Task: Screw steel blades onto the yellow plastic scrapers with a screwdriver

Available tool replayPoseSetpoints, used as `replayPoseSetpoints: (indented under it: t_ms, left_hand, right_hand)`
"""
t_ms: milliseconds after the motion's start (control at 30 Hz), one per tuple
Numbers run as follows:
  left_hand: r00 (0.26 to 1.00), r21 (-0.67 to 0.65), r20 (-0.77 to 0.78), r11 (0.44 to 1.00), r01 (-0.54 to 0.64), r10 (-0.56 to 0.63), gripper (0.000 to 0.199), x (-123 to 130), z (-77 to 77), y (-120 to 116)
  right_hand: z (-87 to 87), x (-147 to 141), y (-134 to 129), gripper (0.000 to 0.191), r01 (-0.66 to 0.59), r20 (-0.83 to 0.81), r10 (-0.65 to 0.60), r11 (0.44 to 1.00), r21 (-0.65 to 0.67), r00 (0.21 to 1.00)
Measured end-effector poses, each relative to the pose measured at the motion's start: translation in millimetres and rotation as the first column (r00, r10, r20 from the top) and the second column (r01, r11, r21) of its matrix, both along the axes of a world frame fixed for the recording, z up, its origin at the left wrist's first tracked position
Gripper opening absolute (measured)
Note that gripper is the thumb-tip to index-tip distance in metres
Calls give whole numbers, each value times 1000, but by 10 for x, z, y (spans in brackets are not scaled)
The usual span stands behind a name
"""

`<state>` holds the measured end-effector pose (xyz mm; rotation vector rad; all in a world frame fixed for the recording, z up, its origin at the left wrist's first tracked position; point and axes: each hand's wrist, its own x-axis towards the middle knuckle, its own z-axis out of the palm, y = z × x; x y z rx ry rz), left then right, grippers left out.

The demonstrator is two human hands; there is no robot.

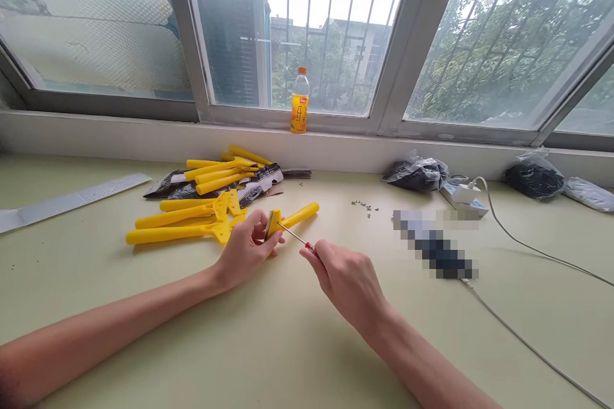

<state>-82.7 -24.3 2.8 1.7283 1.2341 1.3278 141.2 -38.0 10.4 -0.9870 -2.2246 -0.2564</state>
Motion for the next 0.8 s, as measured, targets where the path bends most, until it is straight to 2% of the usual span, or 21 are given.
replayPoseSetpoints:
  t_ms: [67, 200, 333, 433, 500, 567, 667, 800]
  left_hand:
    - [1000, -1, 7, 1000, 5, -5, 34, 1, 5, -1]
    - [1000, -13, 24, 1000, 18, -17, 34, 11, 13, -2]
    - [998, -28, 40, 999, 42, -41, 34, 15, 6, -9]
    - [999, -4, -4, 999, 43, -43, 32, 12, -15, -20]
    - [998, 15, -47, 999, 41, -40, 30, 10, -30, -29]
    - [997, 26, -74, 999, 39, -37, 29, 12, -37, -40]
    - [996, 27, -68, 998, 60, -58, 25, 24, -23, -56]
    - [994, 10, -16, 994, 110, -110, 22, 42, 18, -63]
  right_hand:
    - [0, -20, 2, 39, 21, -2, -21, 1000, 11, 1000]
    - [34, -52, -6, 23, 25, -102, -28, 999, -34, 994]
    - [34, -49, 21, 22, -24, -98, 35, 994, 104, 995]
    - [5, -47, 42, 23, -6, -102, 24, 984, 176, 995]
    - [-16, -53, 42, 28, 12, -139, 1, 995, 97, 990]
    - [-26, -63, 32, 32, 1, -199, -17, 997, -82, 980]
    - [-11, -73, 17, 34, -53, -302, -45, 950, -309, 952]
    - [35, -57, 7, 36, -72, -327, -51, 933, -352, 944]
